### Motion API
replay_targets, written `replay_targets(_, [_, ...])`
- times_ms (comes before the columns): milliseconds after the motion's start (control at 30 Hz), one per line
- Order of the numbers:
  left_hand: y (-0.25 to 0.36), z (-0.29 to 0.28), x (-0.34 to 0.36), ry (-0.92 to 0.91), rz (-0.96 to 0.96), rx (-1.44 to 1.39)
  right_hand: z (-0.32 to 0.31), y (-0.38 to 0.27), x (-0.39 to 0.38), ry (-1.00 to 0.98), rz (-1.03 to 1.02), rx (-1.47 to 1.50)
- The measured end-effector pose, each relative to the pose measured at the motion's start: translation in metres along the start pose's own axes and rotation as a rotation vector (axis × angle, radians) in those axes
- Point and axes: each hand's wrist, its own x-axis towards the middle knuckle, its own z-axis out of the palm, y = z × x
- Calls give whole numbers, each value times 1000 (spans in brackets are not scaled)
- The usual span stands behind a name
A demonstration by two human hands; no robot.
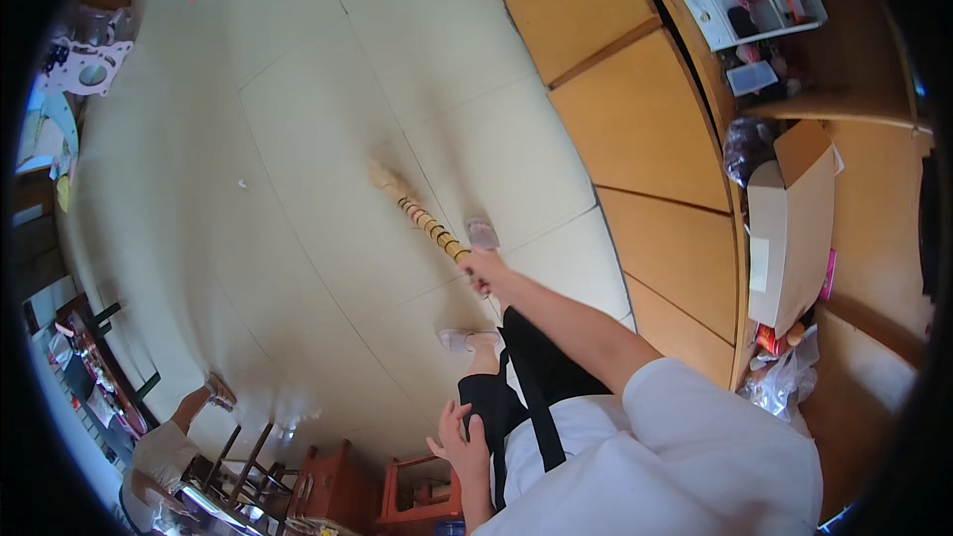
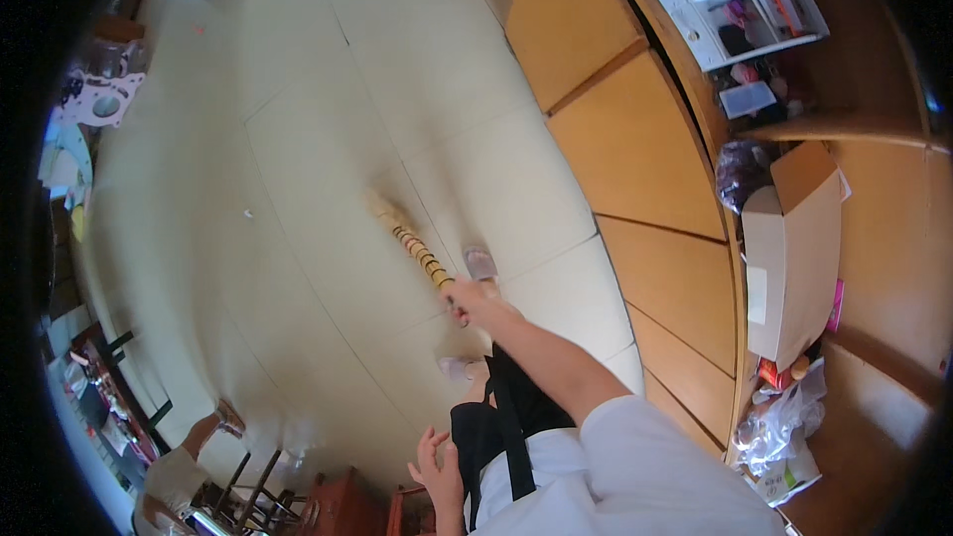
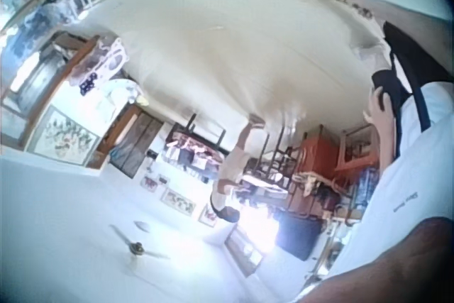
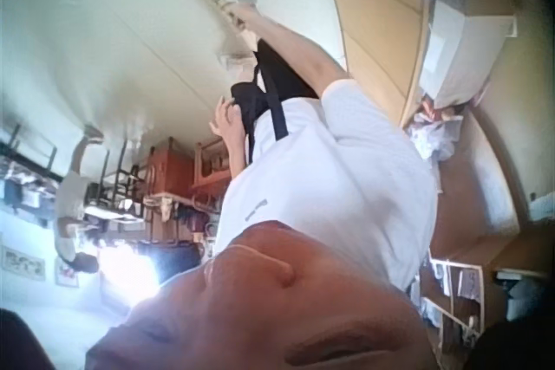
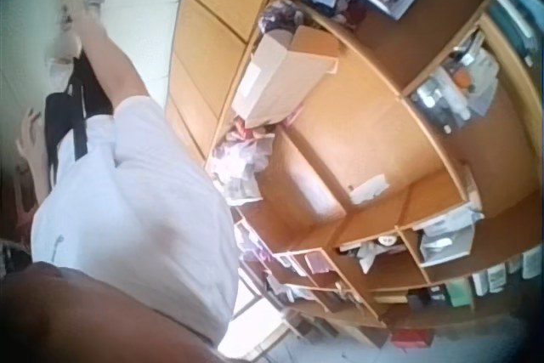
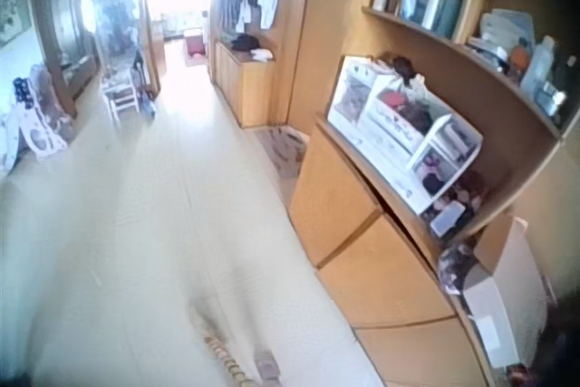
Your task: The person sweeps a tiled floor with a traditional straw broom, moving around furniture and a child's play area. They briefly pause to place a pink toy on a shelf before resuming sweeping.
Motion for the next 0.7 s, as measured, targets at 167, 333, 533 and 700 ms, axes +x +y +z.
replay_targets(167, [7, 6, -2, 16, -33, -16, -53, -64, -49, -14, -144, -57])
replay_targets(333, [10, 18, -1, 103, 25, -78, -114, -78, -68, 170, -222, -135])
replay_targets(533, [-36, 64, -13, 153, 30, -248, -124, -86, 0, 367, -135, 62])
replay_targets(700, [-58, 87, -48, 172, -22, -356, -24, 18, -16, 290, -214, -116])
